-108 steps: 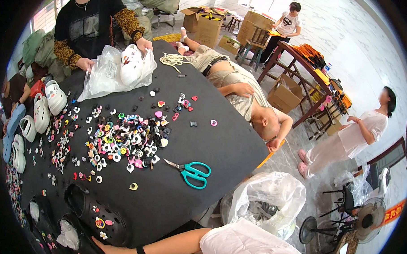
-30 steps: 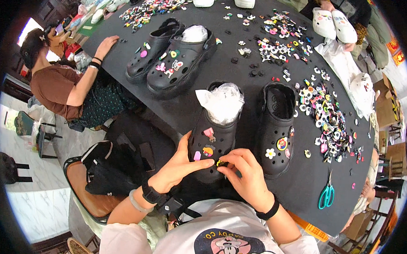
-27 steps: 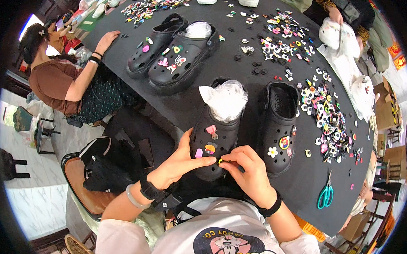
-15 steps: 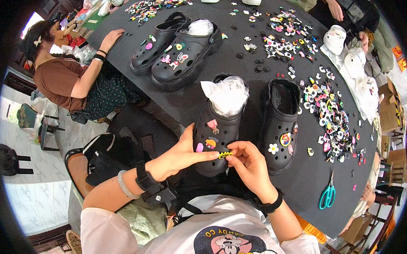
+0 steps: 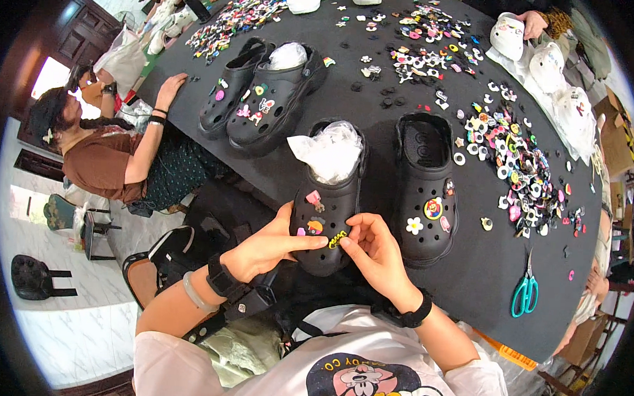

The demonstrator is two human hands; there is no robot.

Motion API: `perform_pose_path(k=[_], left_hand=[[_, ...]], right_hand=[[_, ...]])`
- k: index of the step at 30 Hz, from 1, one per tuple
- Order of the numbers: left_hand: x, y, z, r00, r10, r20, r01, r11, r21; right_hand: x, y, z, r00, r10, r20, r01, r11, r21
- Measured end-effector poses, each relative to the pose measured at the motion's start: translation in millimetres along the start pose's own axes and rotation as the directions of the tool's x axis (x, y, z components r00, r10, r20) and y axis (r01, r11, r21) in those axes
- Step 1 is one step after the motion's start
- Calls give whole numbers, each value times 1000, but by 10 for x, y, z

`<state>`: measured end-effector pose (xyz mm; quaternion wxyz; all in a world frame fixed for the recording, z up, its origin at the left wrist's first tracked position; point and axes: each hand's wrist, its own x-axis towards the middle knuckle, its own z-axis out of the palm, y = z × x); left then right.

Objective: Attach decorative charms to the holes of clogs.

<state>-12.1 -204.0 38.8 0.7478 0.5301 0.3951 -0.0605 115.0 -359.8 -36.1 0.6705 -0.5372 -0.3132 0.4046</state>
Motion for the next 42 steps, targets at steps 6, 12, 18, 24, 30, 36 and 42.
perform_pose_path(k=[6, 12, 18, 24, 30, 36, 42], left_hand=[[1, -15, 60, 998, 58, -16, -58, 998, -22], [62, -174, 38, 984, 163, -67, -164, 986, -3], [44, -105, 29, 989, 148, 8, -148, 988, 33], [-79, 59, 158, 975, 219, -39, -206, 955, 213], [32, -29, 68, 988, 149, -50, -131, 956, 262], [10, 143, 121, 1000, 14, -20, -9, 974, 225], [5, 103, 75, 998, 27, -54, -15, 978, 209]], right_hand=[[31, -59, -13, 1000, 7, 24, -6, 998, -57], [67, -50, -8, 1000, -5, 24, 7, 996, -84], [67, -52, -56, 998, 10, 54, -6, 998, -60], [25, 76, -54, 996, -17, 87, 6, 992, 129], [18, 66, -67, 992, -4, 128, -19, 985, 173], [16, 11, -89, 991, -21, 133, 9, 996, 94], [28, 14, -91, 990, -22, 138, 11, 997, 80]])
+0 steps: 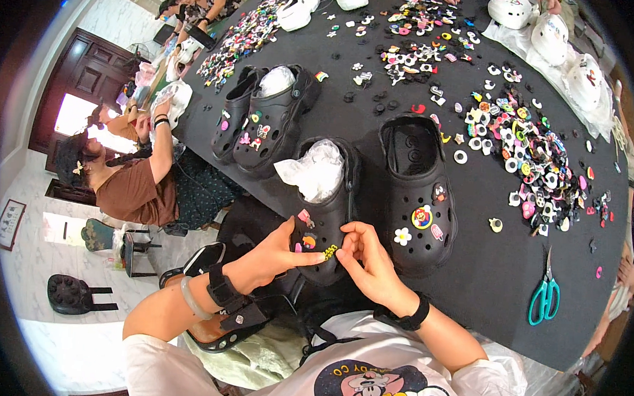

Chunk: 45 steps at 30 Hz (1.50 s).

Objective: Attach decorative charms to the holes of clogs.

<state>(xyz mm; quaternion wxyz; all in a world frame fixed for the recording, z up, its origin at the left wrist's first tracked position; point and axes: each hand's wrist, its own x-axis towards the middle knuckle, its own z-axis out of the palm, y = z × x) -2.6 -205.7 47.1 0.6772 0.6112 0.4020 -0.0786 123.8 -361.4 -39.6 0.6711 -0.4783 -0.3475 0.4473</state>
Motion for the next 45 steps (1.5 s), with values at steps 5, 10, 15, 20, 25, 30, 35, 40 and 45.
perform_pose_path(k=[5, 10, 15, 20, 25, 30, 35, 40, 45], left_hand=[[-26, 27, 55, 998, 25, -60, -21, 998, 57], [6, -73, 93, 973, -13, -230, 42, 991, 125], [21, -179, 81, 962, 23, -273, 21, 988, 154], [25, -130, 127, 937, 23, -348, 64, 970, 235], [56, -147, 130, 931, 34, -363, 51, 974, 221], [54, -108, 56, 955, 54, -291, 10, 977, 214], [5, -144, -25, 986, 90, -144, -73, 990, 122], [-248, -339, -37, 961, 230, -152, -219, 972, 90], [-342, -492, 308, 772, 599, -214, -283, 624, 729]], right_hand=[[24, -13, 13, 999, -41, -15, 41, 999, 7], [18, 3, 0, 999, -41, -17, 41, 999, -8], [16, -44, -19, 998, 48, 36, -49, 999, 16], [24, -66, -40, 999, 27, 44, -26, 1000, -18], [36, -66, -35, 999, 19, 36, -17, 999, -39], [41, -55, -29, 999, -3, 41, 4, 999, -35], [-20, 32, -34, 999, -28, 27, 28, 999, 21], [-273, -537, -26, 1000, -14, 27, 6, 965, 263], [-456, -1145, -606, 904, -366, -220, 175, 787, -591]])
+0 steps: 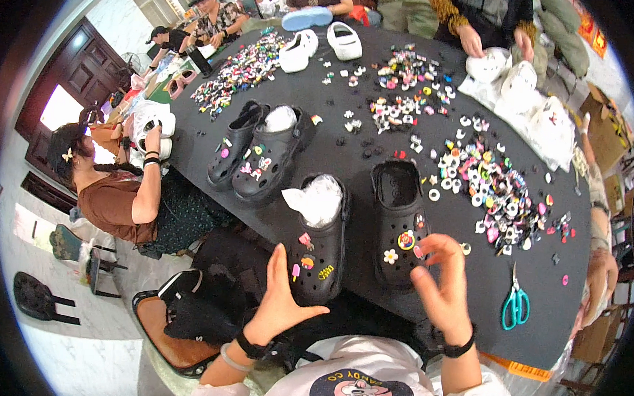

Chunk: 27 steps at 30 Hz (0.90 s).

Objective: Attach decorative charms to the holes of clogs.

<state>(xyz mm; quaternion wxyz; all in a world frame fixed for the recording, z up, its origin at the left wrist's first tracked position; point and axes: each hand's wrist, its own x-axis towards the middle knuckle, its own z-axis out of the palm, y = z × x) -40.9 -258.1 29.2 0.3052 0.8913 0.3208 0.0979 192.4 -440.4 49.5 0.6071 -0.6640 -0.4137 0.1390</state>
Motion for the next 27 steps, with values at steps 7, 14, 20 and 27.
perform_pose_path(k=[7, 14, 20, 27], left_hand=[[22, -178, 344, 971, 117, -209, -119, 993, 3], [518, -506, 224, 948, 190, -256, -213, 975, -64], [810, -719, -57, 950, 103, -294, -160, 971, -177], [678, -757, 49, 860, 228, -457, -278, 959, -45]], right_hand=[[-31, 645, -129, 951, 260, 167, -230, 957, -175], [-115, 681, 224, 920, 204, 334, -158, 974, -161], [1, 527, 668, 914, 171, 368, -66, 958, -280], [261, 524, 828, 911, 70, 407, 195, 797, -572]])
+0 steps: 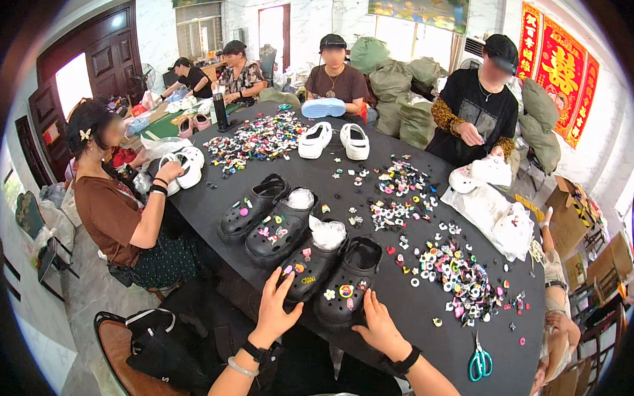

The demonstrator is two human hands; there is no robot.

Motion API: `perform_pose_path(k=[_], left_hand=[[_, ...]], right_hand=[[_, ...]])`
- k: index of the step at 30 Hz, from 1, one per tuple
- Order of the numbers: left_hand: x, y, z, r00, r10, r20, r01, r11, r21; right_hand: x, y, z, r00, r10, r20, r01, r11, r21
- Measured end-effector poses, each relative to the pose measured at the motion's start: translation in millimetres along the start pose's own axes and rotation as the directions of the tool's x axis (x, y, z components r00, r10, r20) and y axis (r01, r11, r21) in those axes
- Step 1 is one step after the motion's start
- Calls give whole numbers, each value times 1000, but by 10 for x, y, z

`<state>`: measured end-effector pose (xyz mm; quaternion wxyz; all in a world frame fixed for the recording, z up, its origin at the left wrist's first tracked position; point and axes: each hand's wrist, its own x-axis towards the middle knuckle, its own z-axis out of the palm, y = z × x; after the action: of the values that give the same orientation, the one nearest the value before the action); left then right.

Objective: Attach decorative charms to the holes of clogs.

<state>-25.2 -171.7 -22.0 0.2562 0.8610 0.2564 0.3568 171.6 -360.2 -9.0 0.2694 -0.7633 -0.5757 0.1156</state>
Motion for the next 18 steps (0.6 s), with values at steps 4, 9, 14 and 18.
perform_pose_path(k=[4, 9, 14, 18], left_hand=[[-9, 590, 35, 995, 6, 96, -22, 986, 168], [4, 675, 292, 982, 26, 188, -104, 899, 425], [126, 508, 273, 987, -14, 158, -57, 898, 436], [252, 324, 114, 996, -40, 85, -8, 866, 501]], right_hand=[[71, -17, 133, 999, -10, -50, 10, 1000, -12], [113, -85, 407, 979, -2, -203, 20, 996, 89], [268, 6, 583, 979, 103, -175, -14, 894, 447], [609, -182, 723, 984, 136, -115, -33, 773, 633]])
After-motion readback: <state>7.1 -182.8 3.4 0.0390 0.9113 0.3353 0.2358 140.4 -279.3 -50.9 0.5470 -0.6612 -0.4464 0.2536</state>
